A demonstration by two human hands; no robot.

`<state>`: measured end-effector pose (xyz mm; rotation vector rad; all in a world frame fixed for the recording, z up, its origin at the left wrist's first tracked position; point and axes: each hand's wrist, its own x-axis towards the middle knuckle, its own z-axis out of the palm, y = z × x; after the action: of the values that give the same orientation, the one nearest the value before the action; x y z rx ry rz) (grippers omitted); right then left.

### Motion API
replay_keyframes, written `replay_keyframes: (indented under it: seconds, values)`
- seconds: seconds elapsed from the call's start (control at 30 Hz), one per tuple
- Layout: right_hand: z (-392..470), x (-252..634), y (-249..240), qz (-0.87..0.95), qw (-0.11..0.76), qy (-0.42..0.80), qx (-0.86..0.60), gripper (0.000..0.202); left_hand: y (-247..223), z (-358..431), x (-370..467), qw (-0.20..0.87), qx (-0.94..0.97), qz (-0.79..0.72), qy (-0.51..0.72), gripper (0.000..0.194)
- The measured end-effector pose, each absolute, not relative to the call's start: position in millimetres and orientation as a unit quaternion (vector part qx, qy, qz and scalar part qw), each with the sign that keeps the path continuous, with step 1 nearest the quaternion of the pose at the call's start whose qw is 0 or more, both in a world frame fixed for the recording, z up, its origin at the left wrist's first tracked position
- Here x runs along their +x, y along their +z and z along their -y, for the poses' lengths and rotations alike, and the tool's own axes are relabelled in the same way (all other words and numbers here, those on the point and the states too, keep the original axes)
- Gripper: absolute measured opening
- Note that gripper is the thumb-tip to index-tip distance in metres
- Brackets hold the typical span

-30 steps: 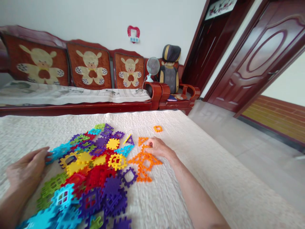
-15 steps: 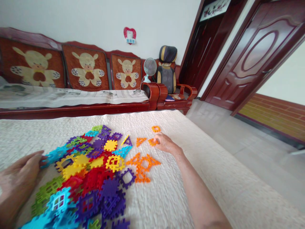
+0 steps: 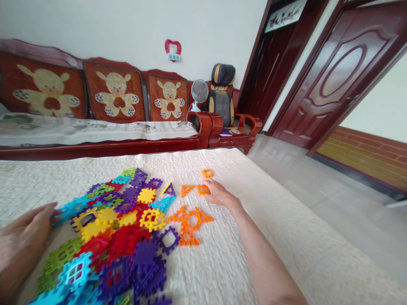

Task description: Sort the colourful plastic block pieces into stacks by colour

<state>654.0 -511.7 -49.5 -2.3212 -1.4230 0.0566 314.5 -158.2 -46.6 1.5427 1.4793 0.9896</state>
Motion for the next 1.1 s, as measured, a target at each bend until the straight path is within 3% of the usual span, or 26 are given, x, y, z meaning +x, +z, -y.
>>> replay_keyframes:
  seconds: [0.2,0.4,0.63,0.83,1.1]
  values:
    - [493,704,-53,0.431,0.239,-0.082,-0.866,0.04,-39,165,314,0.38,0.608,-0.581,0.384,0.051]
    - [484,734,-57,0.401,0.236,-0.047,-0.884,0.047,-53,154,314,0.412,0.59,-0.57,0.396,0.05]
    - [485,733,-52,0.398,0.248,-0.028,-0.883,0.042,-51,156,313,0.389,0.599,-0.576,0.398,0.049]
    - [493,697,-68,0.384,0.356,-0.101,-0.846,0.042,-59,148,312,0.38,0.605,-0.573,0.402,0.046]
    - [502,626,-68,0.411,0.365,0.046,-0.834,0.031,-72,140,314,0.393,0.595,-0.542,0.444,0.04]
